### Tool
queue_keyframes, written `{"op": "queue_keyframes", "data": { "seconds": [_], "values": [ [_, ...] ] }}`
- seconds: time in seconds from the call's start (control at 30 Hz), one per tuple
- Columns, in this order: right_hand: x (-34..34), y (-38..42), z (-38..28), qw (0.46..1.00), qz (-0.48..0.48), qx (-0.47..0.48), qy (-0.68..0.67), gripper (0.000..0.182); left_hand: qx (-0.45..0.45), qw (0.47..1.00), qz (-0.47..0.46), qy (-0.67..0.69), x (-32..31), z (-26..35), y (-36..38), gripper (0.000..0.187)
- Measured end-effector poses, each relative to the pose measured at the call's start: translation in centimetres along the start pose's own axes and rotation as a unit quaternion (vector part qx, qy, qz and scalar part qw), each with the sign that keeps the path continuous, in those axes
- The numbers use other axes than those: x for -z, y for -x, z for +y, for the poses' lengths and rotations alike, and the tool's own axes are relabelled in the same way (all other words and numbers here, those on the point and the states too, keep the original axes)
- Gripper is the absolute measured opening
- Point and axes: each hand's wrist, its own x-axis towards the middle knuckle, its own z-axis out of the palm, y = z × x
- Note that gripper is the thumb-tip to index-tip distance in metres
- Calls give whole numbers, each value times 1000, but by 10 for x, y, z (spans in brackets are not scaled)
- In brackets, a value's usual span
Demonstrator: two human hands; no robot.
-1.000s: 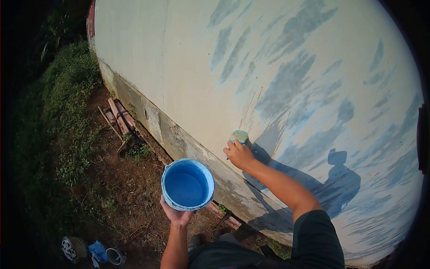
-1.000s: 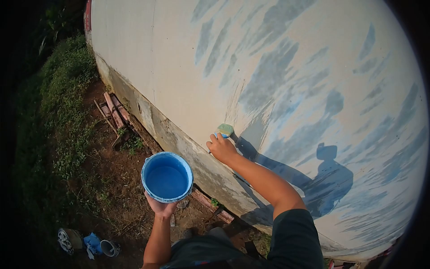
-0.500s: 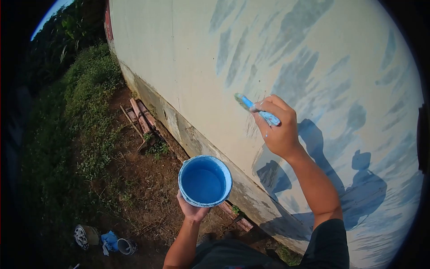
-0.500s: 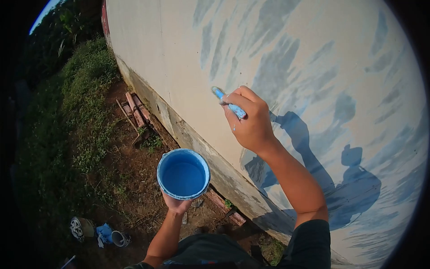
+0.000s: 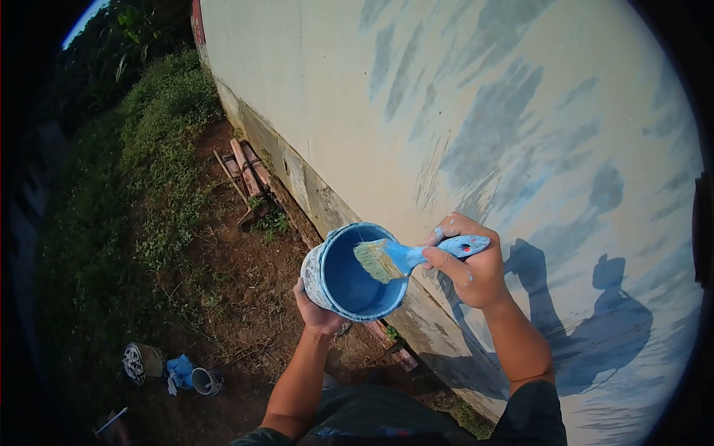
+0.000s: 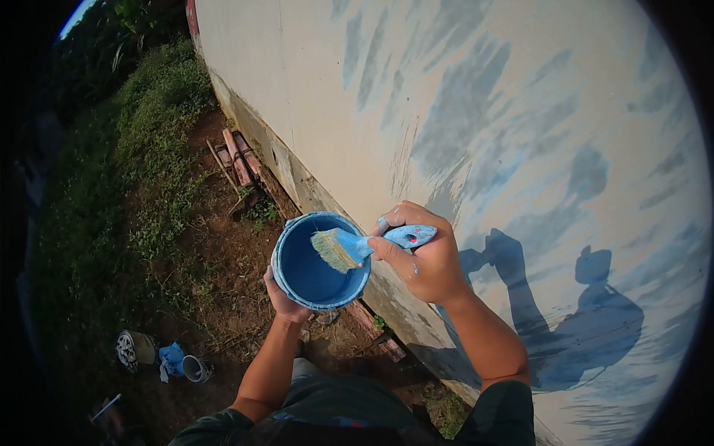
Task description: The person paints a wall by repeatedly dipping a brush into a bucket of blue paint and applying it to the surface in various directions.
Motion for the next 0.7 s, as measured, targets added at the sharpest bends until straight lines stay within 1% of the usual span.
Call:
{"op": "queue_keyframes", "data": {
  "seconds": [0.03, 0.07, 0.2, 0.27, 0.3, 0.37, 0.5, 0.57, 0.7],
  "values": [
    [-5, 3, 8, 999, -15, 9, 32, 13, 0, 1000, -4, 1, 1, 3, -3, 85],
    [-16, 7, 12, 1000, 12, -14, -5, 13, -1, 1000, -12, -2, 3, 7, -5, 84],
    [-43, 10, 30, 999, 43, -30, 15, 13, 1, 999, -18, -26, 13, 28, -18, 83],
    [-55, 10, 37, 995, 85, -51, 7, 12, 0, 999, -7, -42, 17, 38, -25, 81],
    [-59, 7, 39, 995, 86, -52, 10, 12, 3, 999, -8, -39, 19, 43, -28, 81],
    [-66, 1, 41, 993, 88, -35, 70, 10, 24, 999, -19, -27, 23, 54, -34, 81],
    [-80, -13, 50, 989, 104, -38, 96, 10, 32, 999, -20, -38, 15, 74, -49, 83],
    [-84, -17, 57, 989, 89, -5, 119, 11, 21, 997, -47, -50, 8, 82, -56, 84],
    [-94, -29, 58, 984, 99, -25, 145, 11, 40, 996, -51, -53, 12, 94, -69, 85]
  ]
}}
